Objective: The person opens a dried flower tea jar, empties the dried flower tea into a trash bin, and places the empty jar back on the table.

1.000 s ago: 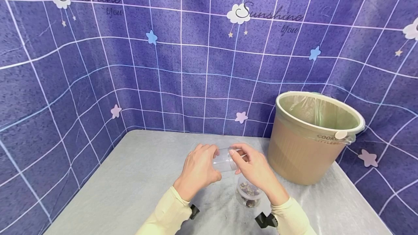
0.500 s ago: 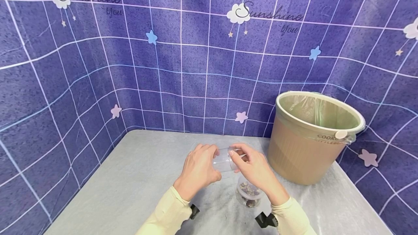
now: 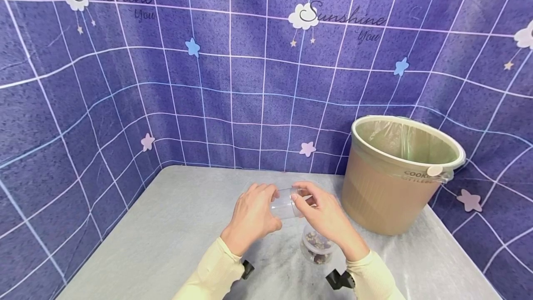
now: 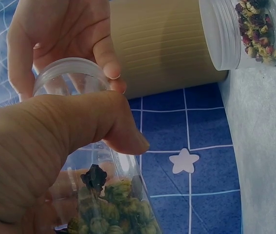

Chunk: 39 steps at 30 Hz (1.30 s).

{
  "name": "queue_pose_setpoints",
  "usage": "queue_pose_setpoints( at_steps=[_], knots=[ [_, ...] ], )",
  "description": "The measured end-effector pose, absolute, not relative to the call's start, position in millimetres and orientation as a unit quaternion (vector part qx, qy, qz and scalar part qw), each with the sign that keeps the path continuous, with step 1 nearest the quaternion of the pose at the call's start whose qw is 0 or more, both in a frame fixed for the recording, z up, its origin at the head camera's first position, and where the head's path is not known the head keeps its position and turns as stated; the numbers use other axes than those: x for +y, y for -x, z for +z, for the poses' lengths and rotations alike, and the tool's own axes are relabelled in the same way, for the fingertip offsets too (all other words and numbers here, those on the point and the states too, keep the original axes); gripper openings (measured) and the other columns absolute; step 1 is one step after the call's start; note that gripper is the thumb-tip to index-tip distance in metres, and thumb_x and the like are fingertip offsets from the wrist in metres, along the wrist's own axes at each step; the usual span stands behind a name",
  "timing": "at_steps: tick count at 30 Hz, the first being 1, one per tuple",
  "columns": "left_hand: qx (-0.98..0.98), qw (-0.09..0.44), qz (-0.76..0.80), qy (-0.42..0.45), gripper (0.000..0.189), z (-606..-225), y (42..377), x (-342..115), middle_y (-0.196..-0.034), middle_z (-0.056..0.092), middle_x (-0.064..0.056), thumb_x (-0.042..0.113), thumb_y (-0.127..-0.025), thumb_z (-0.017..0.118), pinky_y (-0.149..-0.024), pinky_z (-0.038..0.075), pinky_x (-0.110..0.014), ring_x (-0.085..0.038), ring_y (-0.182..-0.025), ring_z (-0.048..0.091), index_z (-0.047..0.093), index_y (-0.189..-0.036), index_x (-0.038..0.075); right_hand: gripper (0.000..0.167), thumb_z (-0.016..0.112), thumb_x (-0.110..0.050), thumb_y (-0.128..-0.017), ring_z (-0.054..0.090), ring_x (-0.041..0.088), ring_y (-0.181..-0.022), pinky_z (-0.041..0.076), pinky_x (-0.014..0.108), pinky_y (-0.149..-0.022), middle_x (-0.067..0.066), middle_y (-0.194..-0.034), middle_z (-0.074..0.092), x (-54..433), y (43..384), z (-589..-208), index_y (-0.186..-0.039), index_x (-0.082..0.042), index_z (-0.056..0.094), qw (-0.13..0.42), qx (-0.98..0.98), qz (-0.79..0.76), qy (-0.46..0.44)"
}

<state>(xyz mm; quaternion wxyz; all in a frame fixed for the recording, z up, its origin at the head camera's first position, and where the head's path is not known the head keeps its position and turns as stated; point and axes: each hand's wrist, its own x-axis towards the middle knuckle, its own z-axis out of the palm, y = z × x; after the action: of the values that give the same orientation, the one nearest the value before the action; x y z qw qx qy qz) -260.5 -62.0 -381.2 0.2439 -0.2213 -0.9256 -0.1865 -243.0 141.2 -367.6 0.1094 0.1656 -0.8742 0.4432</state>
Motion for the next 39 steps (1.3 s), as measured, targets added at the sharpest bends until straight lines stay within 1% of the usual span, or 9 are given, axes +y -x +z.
queue_pose_setpoints(
  at_steps=[4,10,18,29,39],
  knots=[
    [-0.927,0.239,-0.188,0.220,0.049,-381.0,260.3,-62.4,-0.084,0.064,0.007,0.020,-0.051,0.085,-0.066,0.047,-0.036,-0.017,-0.081,0.055,0.068,-0.096,0.020,0.032,0.066,-0.036,-0.100,0.069,0.009,-0.088,0.056,0.032,-0.074,0.002,-0.114,0.073,141.3,243.6,-368.0,-0.131,-0.028,0.065,0.115,-0.878,0.432,-0.173],
    [-0.927,0.239,-0.187,0.220,0.049,-380.5,260.3,-62.5,-0.084,0.062,0.009,0.020,-0.051,0.085,-0.067,0.047,-0.036,-0.017,-0.082,0.056,0.068,-0.097,0.020,0.033,0.065,-0.035,-0.100,0.069,0.009,-0.091,0.056,0.034,-0.078,0.003,-0.118,0.072,142.5,243.4,-368.6,-0.132,-0.030,0.064,0.124,-0.878,0.425,-0.183],
    [-0.927,0.241,-0.185,0.218,0.048,-380.1,259.9,-63.0,-0.084,0.062,0.009,0.019,-0.051,0.085,-0.067,0.048,-0.037,-0.018,-0.083,0.057,0.068,-0.096,0.020,0.034,0.065,-0.033,-0.100,0.070,0.009,-0.095,0.057,0.029,-0.081,0.006,-0.121,0.071,143.3,243.7,-368.9,-0.134,-0.027,0.063,0.131,-0.871,0.428,-0.203],
    [-0.927,0.240,-0.188,0.217,0.048,-379.3,259.7,-63.4,-0.084,0.062,0.009,0.019,-0.051,0.085,-0.067,0.048,-0.036,-0.018,-0.082,0.056,0.068,-0.096,0.020,0.036,0.067,-0.028,-0.099,0.070,0.013,-0.100,0.058,0.028,-0.084,0.008,-0.123,0.069,142.6,243.0,-368.2,-0.135,-0.025,0.062,0.132,-0.861,0.440,-0.219],
    [-0.929,0.235,-0.189,0.216,0.049,-379.4,259.8,-63.7,-0.085,0.062,0.010,0.020,-0.051,0.085,-0.067,0.047,-0.036,-0.017,-0.082,0.056,0.068,-0.096,0.020,0.038,0.068,-0.024,-0.099,0.071,0.016,-0.101,0.058,0.028,-0.085,0.008,-0.123,0.068,143.3,243.6,-369.9,-0.136,-0.023,0.061,0.128,-0.853,0.447,-0.235]
  ],
)
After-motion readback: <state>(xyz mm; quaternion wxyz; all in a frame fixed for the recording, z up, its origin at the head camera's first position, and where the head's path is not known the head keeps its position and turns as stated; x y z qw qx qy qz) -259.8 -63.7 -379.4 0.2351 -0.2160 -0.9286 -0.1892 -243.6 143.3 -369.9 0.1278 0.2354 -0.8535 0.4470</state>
